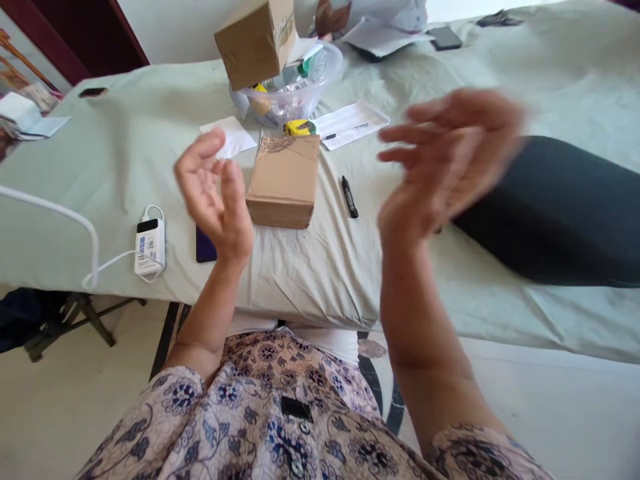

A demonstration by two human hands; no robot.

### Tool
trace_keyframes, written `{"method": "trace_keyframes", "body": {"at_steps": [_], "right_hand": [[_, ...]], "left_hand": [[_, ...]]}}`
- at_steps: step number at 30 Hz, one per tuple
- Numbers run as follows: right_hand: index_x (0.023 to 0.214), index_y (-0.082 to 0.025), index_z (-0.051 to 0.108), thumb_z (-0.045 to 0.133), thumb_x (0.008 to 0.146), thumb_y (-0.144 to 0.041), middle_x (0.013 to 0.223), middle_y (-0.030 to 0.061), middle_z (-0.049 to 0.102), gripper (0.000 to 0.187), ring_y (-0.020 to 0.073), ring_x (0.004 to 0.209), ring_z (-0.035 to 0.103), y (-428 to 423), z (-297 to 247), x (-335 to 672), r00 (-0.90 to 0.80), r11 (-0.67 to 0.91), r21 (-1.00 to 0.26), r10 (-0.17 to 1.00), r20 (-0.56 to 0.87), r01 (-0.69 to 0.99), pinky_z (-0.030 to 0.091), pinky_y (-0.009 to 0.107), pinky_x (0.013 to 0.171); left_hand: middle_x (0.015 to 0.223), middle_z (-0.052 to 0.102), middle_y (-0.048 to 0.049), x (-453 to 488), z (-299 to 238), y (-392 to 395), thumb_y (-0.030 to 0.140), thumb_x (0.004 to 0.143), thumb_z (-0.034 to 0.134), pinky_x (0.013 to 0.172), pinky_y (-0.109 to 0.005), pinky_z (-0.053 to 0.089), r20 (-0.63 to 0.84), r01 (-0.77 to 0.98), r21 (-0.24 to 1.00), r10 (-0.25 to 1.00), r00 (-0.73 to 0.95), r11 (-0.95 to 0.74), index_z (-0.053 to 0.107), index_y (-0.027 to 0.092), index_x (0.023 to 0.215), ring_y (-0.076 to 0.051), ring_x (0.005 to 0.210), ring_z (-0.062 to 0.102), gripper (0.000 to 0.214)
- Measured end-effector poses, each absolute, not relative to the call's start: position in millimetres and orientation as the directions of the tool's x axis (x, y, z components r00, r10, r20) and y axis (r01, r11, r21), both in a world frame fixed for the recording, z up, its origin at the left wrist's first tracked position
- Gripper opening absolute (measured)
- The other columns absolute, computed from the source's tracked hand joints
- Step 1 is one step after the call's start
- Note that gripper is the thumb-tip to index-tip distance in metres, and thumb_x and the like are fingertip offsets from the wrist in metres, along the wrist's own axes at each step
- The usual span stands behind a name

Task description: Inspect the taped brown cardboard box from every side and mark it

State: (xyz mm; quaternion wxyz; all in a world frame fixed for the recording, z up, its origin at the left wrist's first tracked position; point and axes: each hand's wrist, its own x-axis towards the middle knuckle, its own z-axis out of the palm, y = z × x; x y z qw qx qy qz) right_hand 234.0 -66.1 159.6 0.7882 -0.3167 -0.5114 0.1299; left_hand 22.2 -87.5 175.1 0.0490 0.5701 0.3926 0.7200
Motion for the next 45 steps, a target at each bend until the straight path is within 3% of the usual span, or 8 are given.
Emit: {"method": "trace_keyframes", "body": {"at_steps": [5,8,13,20,27,34,39,45], "right_hand": [[0.126,-0.026,0.057,0.045,0.094,-0.076,0.124,0.0091,0.064,0.061,0.0213,0.101,0.071,-27,59,211,0.233,0.576,-0.758,0.727,0.646,0.306,0.061,0.038,0.080],[0.143,-0.030,0.049,0.046,0.094,-0.074,0.144,0.0131,0.054,0.066,0.0263,0.118,0.064,-25,20,211,0.102,0.538,-0.748,0.782,0.615,0.390,0.061,0.044,0.089],[0.137,-0.031,0.058,0.047,0.097,-0.068,0.140,0.0125,0.053,0.056,0.0293,0.132,0.055,-36,13,207,0.040,0.542,-0.726,0.789,0.613,0.423,0.060,0.046,0.093],[0.123,-0.028,0.070,0.055,0.097,-0.060,0.104,0.0092,0.061,0.045,0.0236,0.099,0.062,-54,24,199,0.006,0.648,-0.562,0.653,0.758,0.515,0.057,0.043,0.088],[0.124,-0.023,0.068,0.050,0.103,-0.047,0.085,0.0048,0.067,0.036,0.0176,0.078,0.063,-59,23,185,-0.060,0.682,-0.554,0.654,0.754,0.478,0.057,0.035,0.077],[0.117,-0.025,0.074,0.051,0.103,-0.045,0.084,0.0050,0.068,0.034,0.0161,0.076,0.064,-60,24,184,-0.066,0.671,-0.626,0.702,0.709,0.397,0.057,0.031,0.072],[0.111,-0.025,0.078,0.047,0.100,-0.065,0.083,0.0055,0.068,0.051,0.0165,0.074,0.065,-54,28,191,-0.080,0.590,-0.689,0.780,0.620,0.420,0.058,0.033,0.073],[0.109,-0.026,0.078,0.049,0.094,-0.073,0.079,0.0034,0.066,0.058,0.0166,0.072,0.062,-30,24,215,0.173,0.459,-0.742,0.783,0.598,0.489,0.056,0.033,0.073]], "left_hand": [[0.133,0.058,-0.0108,16,92,-30,0.071,0.096,0.047,0.114,-0.046,0.047,0.575,0.509,0.776,0.749,-0.330,-0.372,0.049,0.023,0.127,-0.027,0.135,0.055,0.057],[0.135,0.057,-0.0151,16,57,-27,0.068,0.093,0.055,0.114,-0.042,0.046,0.547,0.534,0.786,0.755,-0.363,-0.313,0.047,0.020,0.133,-0.027,0.129,0.058,0.063],[0.141,0.056,-0.0176,26,36,-39,0.066,0.091,0.059,0.117,-0.041,0.043,0.537,0.522,0.793,0.766,-0.353,-0.315,0.045,0.019,0.138,-0.027,0.134,0.056,0.068],[0.135,0.059,-0.0167,19,37,-41,0.058,0.098,0.048,0.114,-0.040,0.045,0.543,0.518,0.793,0.759,-0.360,-0.322,0.051,0.018,0.136,-0.025,0.129,0.058,0.055],[0.163,0.031,-0.0222,28,40,-51,0.067,0.102,0.025,0.127,-0.054,0.024,0.629,0.753,0.587,0.753,-0.193,-0.298,0.068,0.015,0.130,-0.036,0.157,0.026,0.074],[0.170,0.020,-0.0229,23,39,-52,0.092,0.075,0.053,0.128,-0.064,0.012,0.648,0.770,0.496,0.761,-0.020,-0.402,0.066,0.016,0.135,-0.047,0.160,0.006,0.098],[0.169,0.024,-0.0228,19,41,-47,0.089,0.064,0.070,0.127,-0.068,0.012,0.639,0.745,0.513,0.770,0.001,-0.426,0.068,0.018,0.128,-0.049,0.160,0.007,0.096],[0.164,0.034,-0.0229,10,40,-40,0.076,0.070,0.074,0.128,-0.069,0.006,0.643,0.704,0.484,0.757,0.116,-0.520,0.066,0.017,0.124,-0.045,0.159,0.019,0.080]]}}
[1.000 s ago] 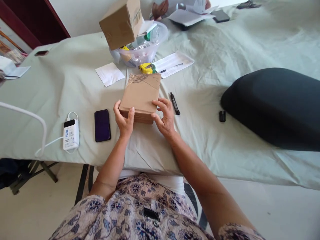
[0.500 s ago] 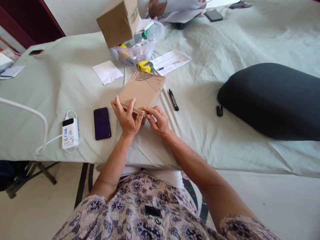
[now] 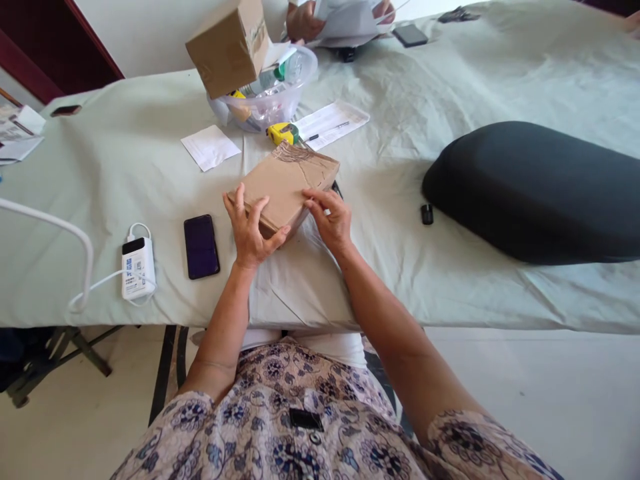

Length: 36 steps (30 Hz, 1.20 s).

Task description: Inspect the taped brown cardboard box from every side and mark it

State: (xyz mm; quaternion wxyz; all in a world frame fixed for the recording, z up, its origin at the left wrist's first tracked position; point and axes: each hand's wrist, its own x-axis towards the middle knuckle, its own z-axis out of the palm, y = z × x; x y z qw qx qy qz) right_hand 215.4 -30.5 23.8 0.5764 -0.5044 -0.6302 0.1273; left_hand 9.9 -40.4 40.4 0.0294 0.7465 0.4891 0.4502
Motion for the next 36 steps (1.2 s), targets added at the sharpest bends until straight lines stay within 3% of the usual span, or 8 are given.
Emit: {"method": "trace_keyframes", "body": {"at_steps": [7,12,16,18,22,27,32,36], "right_hand": [[0.111,-0.025,0.076,0.058,0.091,-0.069,0.093,0.0047,0.063,0.052,0.0160,0.078,0.059,-7,11,261,0.493,0.303,-0.827,0.687,0.534,0.473,0.054,0.035,0.081],[0.099,-0.021,0.071,0.056,0.088,-0.073,0.083,0.0009,0.063,0.055,0.0140,0.076,0.059,-2,2,257,0.478,0.302,-0.888,0.758,0.444,0.346,0.052,0.029,0.074],[0.095,-0.020,0.069,0.058,0.087,-0.072,0.075,-0.0011,0.060,0.054,0.0118,0.066,0.053,-3,0,247,0.428,0.336,-0.881,0.779,0.459,0.334,0.049,0.027,0.066],[0.096,-0.020,0.069,0.058,0.089,-0.068,0.076,-0.0008,0.061,0.049,0.0118,0.066,0.054,-3,-2,245,0.418,0.336,-0.875,0.779,0.466,0.349,0.049,0.027,0.065],[0.101,-0.022,0.068,0.059,0.091,-0.054,0.085,0.0023,0.068,0.035,0.0157,0.076,0.064,-3,-6,248,0.399,0.299,-0.858,0.788,0.469,0.418,0.054,0.031,0.071],[0.105,-0.022,0.067,0.059,0.087,-0.036,0.091,0.0062,0.073,0.024,0.0210,0.083,0.069,-4,-13,253,0.326,0.211,-0.819,0.842,0.429,0.533,0.058,0.042,0.085],[0.115,-0.023,0.065,0.060,0.088,-0.040,0.095,0.0075,0.072,0.032,0.0233,0.083,0.067,-10,-17,251,0.309,0.141,-0.806,0.875,0.374,0.575,0.057,0.050,0.092],[0.122,-0.025,0.063,0.063,0.090,-0.050,0.093,0.0060,0.069,0.041,0.0225,0.085,0.064,-11,-12,249,0.300,0.258,-0.770,0.813,0.500,0.583,0.057,0.048,0.093]], "left_hand": [[0.163,0.038,-0.0199,-1,40,-35,0.076,0.082,0.058,0.130,-0.064,0.012,0.654,0.619,0.513,0.738,0.166,-0.594,0.067,0.018,0.122,-0.040,0.161,0.017,0.071],[0.164,0.039,-0.0206,1,36,-32,0.078,0.091,0.042,0.126,-0.049,0.033,0.631,0.571,0.640,0.776,-0.008,-0.514,0.062,0.018,0.130,-0.033,0.157,0.034,0.074],[0.150,0.057,-0.0184,4,24,-27,0.077,0.095,0.040,0.115,-0.039,0.048,0.404,0.419,0.868,0.868,-0.287,-0.265,0.037,0.022,0.153,-0.025,0.140,0.057,0.079],[0.139,0.065,-0.0185,4,18,-24,0.075,0.092,0.050,0.108,-0.039,0.053,0.277,0.373,0.916,0.909,-0.312,-0.151,0.036,0.021,0.153,-0.026,0.130,0.066,0.082],[0.130,0.068,-0.0215,2,11,-21,0.050,0.073,0.086,0.109,-0.048,0.051,0.237,0.576,0.815,0.942,-0.238,-0.060,0.057,0.015,0.131,-0.035,0.128,0.065,0.074],[0.132,0.067,-0.0226,1,10,-21,0.024,0.067,0.088,0.119,-0.063,0.036,0.286,0.754,0.657,0.929,-0.234,-0.012,0.060,0.013,0.128,-0.040,0.136,0.057,0.068],[0.113,0.075,-0.0186,-2,13,-21,0.030,0.079,0.080,0.108,-0.055,0.047,0.252,0.717,0.697,0.935,-0.249,0.003,0.066,0.016,0.115,-0.036,0.114,0.070,0.042],[0.110,0.076,-0.0151,-2,16,-23,0.049,0.089,0.070,0.098,-0.043,0.054,0.347,0.667,0.741,0.896,-0.278,-0.081,0.066,0.017,0.116,-0.030,0.108,0.071,0.042]]}}
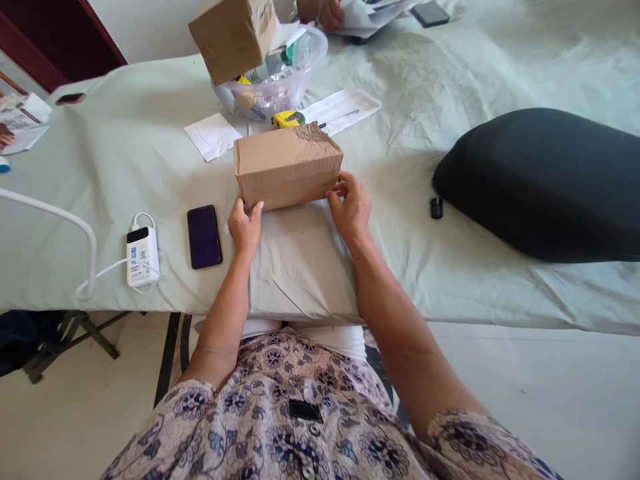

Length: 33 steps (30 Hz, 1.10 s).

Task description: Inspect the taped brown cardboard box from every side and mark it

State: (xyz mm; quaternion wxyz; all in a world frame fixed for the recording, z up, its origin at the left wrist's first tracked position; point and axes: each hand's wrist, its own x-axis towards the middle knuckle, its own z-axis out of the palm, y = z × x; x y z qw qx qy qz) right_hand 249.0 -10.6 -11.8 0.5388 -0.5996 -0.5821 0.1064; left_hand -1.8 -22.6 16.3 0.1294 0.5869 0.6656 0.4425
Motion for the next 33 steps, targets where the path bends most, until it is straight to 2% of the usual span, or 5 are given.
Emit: {"method": "trace_keyframes", "body": {"at_steps": [6,14,22,28,33], "right_hand": [[0.153,-0.028,0.037,0.068,0.083,-0.070,0.129,0.0127,0.057,0.087,0.0318,0.120,0.058,-24,7,232,0.236,0.417,-0.714,0.747,0.622,0.562,0.050,0.061,0.106],[0.156,-0.032,0.032,0.074,0.072,-0.078,0.143,0.0161,0.047,0.106,0.0419,0.134,0.047,-40,11,209,0.290,0.345,-0.690,0.722,0.629,0.636,0.039,0.078,0.110],[0.152,-0.032,0.041,0.066,0.086,-0.071,0.132,0.0120,0.059,0.081,0.0248,0.104,0.061,-28,4,223,0.284,0.446,-0.737,0.720,0.633,0.508,0.061,0.049,0.088],[0.148,-0.032,0.045,0.056,0.093,-0.069,0.106,0.0048,0.068,0.067,0.0164,0.083,0.064,-22,1,226,0.245,0.527,-0.754,0.730,0.637,0.391,0.061,0.035,0.071],[0.154,-0.034,0.040,0.053,0.094,-0.070,0.089,0.0008,0.069,0.071,0.0139,0.061,0.060,-26,2,225,0.232,0.472,-0.815,0.797,0.557,0.336,0.058,0.034,0.062]], "left_hand": [[0.137,0.060,-0.0189,12,17,-29,0.072,0.084,0.067,0.115,-0.043,0.046,0.578,0.640,0.713,0.757,-0.305,-0.286,0.049,0.018,0.140,-0.029,0.134,0.058,0.080],[0.148,0.047,-0.0211,29,13,-38,0.061,0.068,0.089,0.124,-0.050,0.036,0.479,0.577,0.791,0.793,-0.376,-0.204,0.031,0.021,0.147,-0.034,0.146,0.045,0.106],[0.149,0.048,-0.0200,23,12,-30,0.062,0.079,0.078,0.112,-0.042,0.050,0.403,0.322,0.903,0.816,-0.413,-0.283,0.032,0.021,0.144,-0.029,0.139,0.053,0.089],[0.146,0.050,-0.0185,14,13,-21,0.060,0.080,0.074,0.114,-0.038,0.049,0.369,0.087,0.925,0.821,-0.437,-0.370,0.032,0.022,0.138,-0.027,0.136,0.056,0.081],[0.148,0.049,-0.0165,4,13,-16,0.039,0.082,0.070,0.118,-0.039,0.045,0.382,0.098,0.920,0.820,-0.425,-0.378,0.031,0.024,0.138,-0.025,0.137,0.054,0.070]]}}
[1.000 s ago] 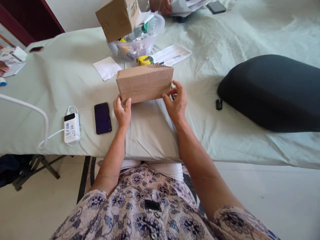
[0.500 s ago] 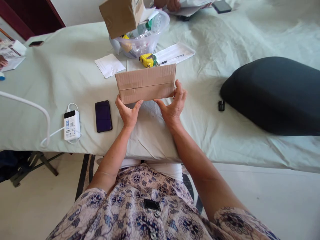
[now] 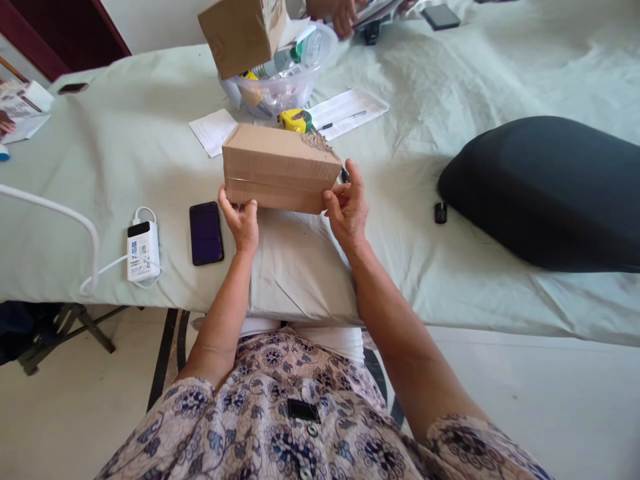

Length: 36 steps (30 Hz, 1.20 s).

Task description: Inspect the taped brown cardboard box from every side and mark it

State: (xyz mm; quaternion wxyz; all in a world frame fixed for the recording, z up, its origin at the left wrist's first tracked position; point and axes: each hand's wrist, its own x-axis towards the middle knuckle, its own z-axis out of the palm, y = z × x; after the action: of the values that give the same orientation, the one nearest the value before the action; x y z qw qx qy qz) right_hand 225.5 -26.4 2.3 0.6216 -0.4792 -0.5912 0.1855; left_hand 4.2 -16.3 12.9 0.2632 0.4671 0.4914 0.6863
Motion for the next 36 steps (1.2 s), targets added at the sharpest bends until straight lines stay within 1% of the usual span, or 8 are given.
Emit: {"method": "trace_keyframes", "body": {"at_steps": [3,7,13,19,23,27,31,36], "right_hand": [[0.147,-0.033,0.049,0.048,0.096,-0.070,0.073,-0.0032,0.063,0.064,0.0131,0.054,0.059,-32,8,225,0.218,0.436,-0.843,0.831,0.511,0.315,0.057,0.032,0.060],[0.110,-0.026,0.069,0.043,0.099,-0.068,0.068,-0.0035,0.060,0.050,0.0097,0.049,0.053,-36,18,226,0.279,0.411,-0.838,0.810,0.517,0.360,0.051,0.027,0.056],[0.095,-0.024,0.070,0.053,0.097,-0.064,0.090,0.0044,0.063,0.044,0.0170,0.082,0.063,-37,22,227,0.265,0.490,-0.691,0.679,0.685,0.532,0.056,0.031,0.071],[0.101,-0.024,0.067,0.062,0.091,-0.065,0.112,0.0098,0.060,0.042,0.0247,0.103,0.064,-39,15,218,0.122,0.579,-0.598,0.654,0.747,0.555,0.059,0.038,0.077],[0.099,-0.024,0.067,0.060,0.094,-0.060,0.112,0.0097,0.061,0.037,0.0233,0.102,0.064,-42,18,216,0.118,0.590,-0.599,0.652,0.749,0.541,0.059,0.038,0.079],[0.098,-0.024,0.066,0.059,0.095,-0.058,0.110,0.0094,0.063,0.035,0.0234,0.104,0.065,-43,21,218,0.152,0.586,-0.606,0.639,0.754,0.538,0.060,0.038,0.080],[0.123,-0.028,0.062,0.059,0.094,-0.060,0.130,0.0098,0.060,0.044,0.0198,0.100,0.065,-38,14,221,0.209,0.574,-0.670,0.665,0.717,0.470,0.062,0.035,0.077],[0.154,-0.036,0.037,0.054,0.094,-0.066,0.153,0.0110,0.049,0.069,0.0166,0.091,0.066,-29,10,229,0.266,0.533,-0.714,0.684,0.679,0.454,0.062,0.033,0.070]], "left_hand": [[0.143,0.052,-0.0142,4,15,-17,0.035,0.084,0.066,0.115,-0.040,0.047,0.411,0.126,0.910,0.815,-0.409,-0.395,0.031,0.026,0.139,-0.025,0.131,0.058,0.066],[0.142,0.053,-0.0136,8,20,-22,0.042,0.087,0.063,0.109,-0.039,0.050,0.467,0.169,0.884,0.795,-0.387,-0.436,0.035,0.027,0.137,-0.024,0.125,0.060,0.060],[0.138,0.051,-0.0149,6,28,-29,0.073,0.086,0.059,0.117,-0.044,0.041,0.526,0.272,0.850,0.697,-0.487,-0.451,0.048,0.022,0.118,-0.028,0.132,0.053,0.060],[0.116,0.056,-0.0090,0,36,-31,0.090,0.078,0.052,0.103,-0.039,0.048,0.507,0.314,0.862,0.668,-0.545,-0.398,0.046,0.023,0.114,-0.023,0.111,0.059,0.076],[0.090,0.051,-0.0015,-2,38,-28,0.083,0.084,0.053,0.087,-0.033,0.048,0.422,0.255,0.906,0.673,-0.607,-0.338,0.045,0.023,0.092,-0.017,0.087,0.054,0.062],[0.081,0.047,0.0018,-3,35,-23,0.069,0.086,0.063,0.076,-0.029,0.046,0.396,0.221,0.916,0.683,-0.614,-0.334,0.044,0.022,0.086,-0.013,0.076,0.048,0.050],[0.088,0.053,-0.0001,-2,32,-21,0.059,0.088,0.062,0.080,-0.028,0.048,0.415,0.182,0.905,0.702,-0.579,-0.384,0.045,0.022,0.092,-0.013,0.082,0.054,0.041],[0.099,0.059,-0.0038,-4,31,-23,0.062,0.087,0.060,0.089,-0.031,0.051,0.450,0.170,0.888,0.732,-0.511,-0.427,0.047,0.022,0.101,-0.016,0.092,0.061,0.045]]}}
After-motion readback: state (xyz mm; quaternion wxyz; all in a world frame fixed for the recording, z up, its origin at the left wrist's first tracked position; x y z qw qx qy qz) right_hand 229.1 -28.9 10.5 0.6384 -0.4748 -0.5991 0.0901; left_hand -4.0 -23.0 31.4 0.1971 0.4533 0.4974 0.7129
